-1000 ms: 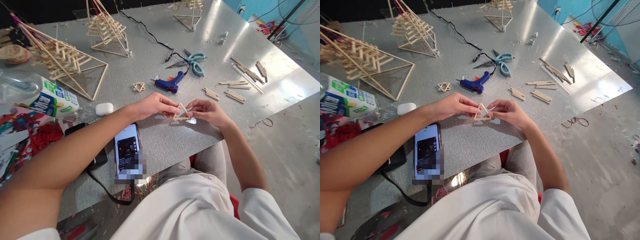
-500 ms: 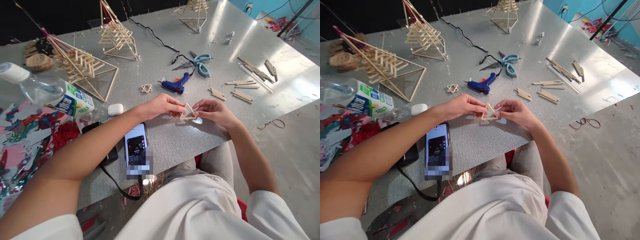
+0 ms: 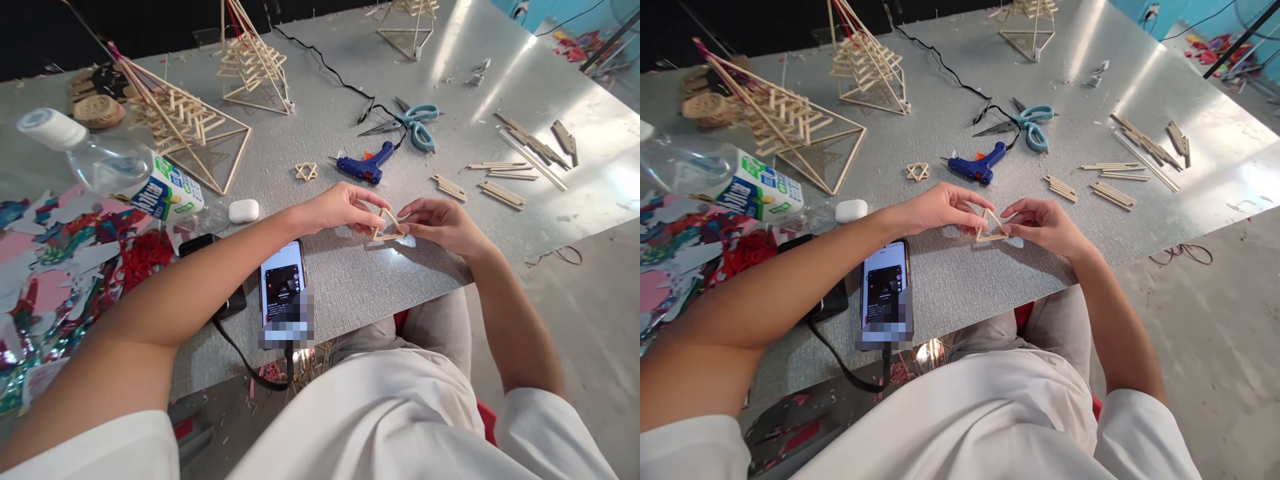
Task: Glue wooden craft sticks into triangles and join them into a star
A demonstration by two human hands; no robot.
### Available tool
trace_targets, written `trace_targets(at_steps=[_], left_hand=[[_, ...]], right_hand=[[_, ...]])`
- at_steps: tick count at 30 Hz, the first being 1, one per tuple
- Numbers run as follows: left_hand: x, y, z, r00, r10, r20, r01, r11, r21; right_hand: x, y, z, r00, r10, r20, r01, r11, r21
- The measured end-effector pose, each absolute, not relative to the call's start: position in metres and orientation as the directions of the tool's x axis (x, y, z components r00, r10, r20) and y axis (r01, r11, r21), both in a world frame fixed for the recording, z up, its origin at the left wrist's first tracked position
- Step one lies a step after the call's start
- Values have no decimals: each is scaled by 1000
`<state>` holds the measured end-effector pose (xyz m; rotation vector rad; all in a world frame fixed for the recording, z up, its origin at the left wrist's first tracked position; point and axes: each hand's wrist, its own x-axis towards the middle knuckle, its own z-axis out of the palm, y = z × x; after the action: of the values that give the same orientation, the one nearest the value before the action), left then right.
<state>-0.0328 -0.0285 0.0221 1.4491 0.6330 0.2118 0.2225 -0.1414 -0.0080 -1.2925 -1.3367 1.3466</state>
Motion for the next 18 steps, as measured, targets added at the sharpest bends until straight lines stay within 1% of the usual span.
trace_targets(at_steps=[9,18], left_hand=[[-36,-24,16,847,470,-249,248,65,967],[-35,-23,15,855,468,-225,233,41,972]], right_hand=[[221,-142,-5,-133,985,-108,131,-91,-987],[223,-142,-6,-121,986,-115,125,-100,-987]])
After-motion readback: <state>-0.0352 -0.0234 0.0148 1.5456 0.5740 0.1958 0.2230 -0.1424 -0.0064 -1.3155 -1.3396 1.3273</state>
